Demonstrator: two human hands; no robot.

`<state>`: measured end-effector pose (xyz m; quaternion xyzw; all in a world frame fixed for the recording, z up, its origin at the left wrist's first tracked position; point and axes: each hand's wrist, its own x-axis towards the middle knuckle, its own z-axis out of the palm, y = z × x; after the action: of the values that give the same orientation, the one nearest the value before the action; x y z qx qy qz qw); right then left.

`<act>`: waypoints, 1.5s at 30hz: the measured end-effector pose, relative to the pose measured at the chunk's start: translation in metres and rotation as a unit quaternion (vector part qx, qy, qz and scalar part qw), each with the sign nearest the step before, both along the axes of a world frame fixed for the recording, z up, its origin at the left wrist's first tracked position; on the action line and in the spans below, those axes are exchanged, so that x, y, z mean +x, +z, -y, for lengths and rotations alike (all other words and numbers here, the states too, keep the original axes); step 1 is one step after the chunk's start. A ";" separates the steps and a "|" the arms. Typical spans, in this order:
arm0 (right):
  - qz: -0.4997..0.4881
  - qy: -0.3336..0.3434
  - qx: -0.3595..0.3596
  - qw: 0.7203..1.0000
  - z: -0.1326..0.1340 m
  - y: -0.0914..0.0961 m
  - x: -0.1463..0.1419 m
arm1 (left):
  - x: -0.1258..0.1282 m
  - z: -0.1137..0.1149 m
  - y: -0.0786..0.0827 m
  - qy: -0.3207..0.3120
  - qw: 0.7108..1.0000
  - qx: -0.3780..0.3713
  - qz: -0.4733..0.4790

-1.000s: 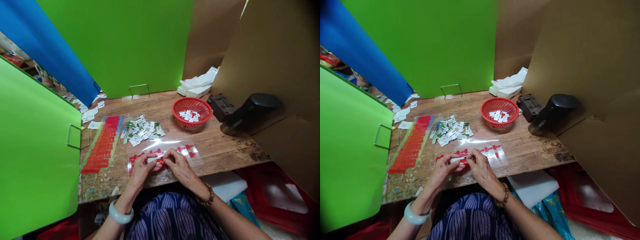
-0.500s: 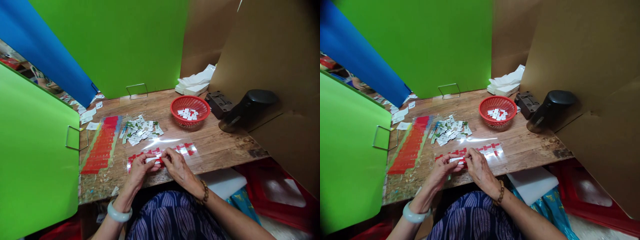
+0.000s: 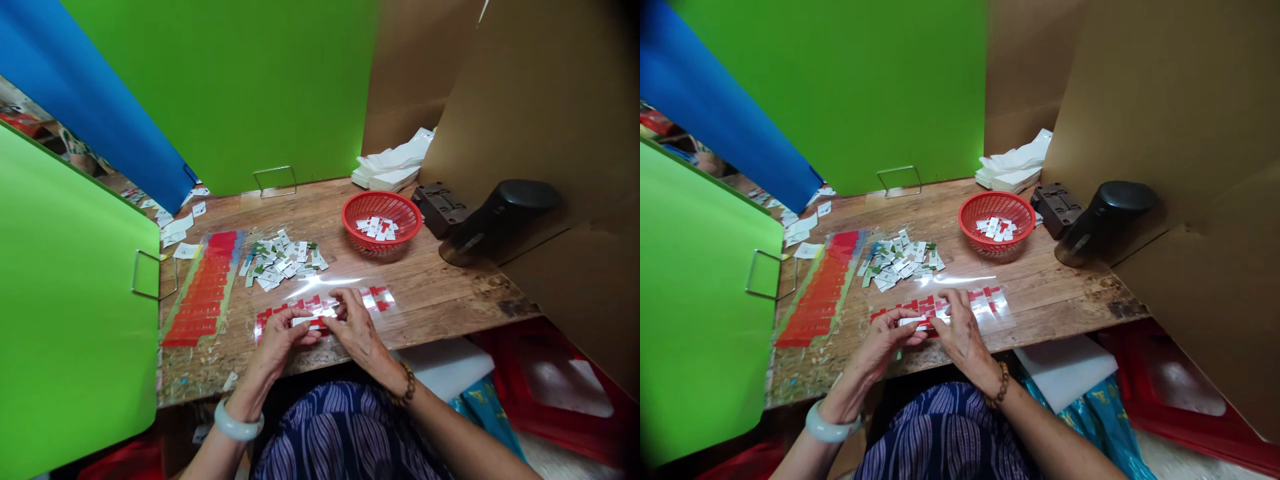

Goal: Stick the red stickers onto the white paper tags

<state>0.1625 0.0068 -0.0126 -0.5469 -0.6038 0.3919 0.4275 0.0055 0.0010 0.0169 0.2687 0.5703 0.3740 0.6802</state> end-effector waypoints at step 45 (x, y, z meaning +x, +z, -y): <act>0.205 0.043 -0.023 0.978 -0.144 -0.001 -0.020 | -0.002 -0.005 -0.047 0.041 0.997 0.054 0.029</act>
<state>0.1422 0.1505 -0.0136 -0.5987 -0.6922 0.3038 0.2647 0.0035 0.0062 -0.0296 0.2707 0.5393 0.4398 0.6652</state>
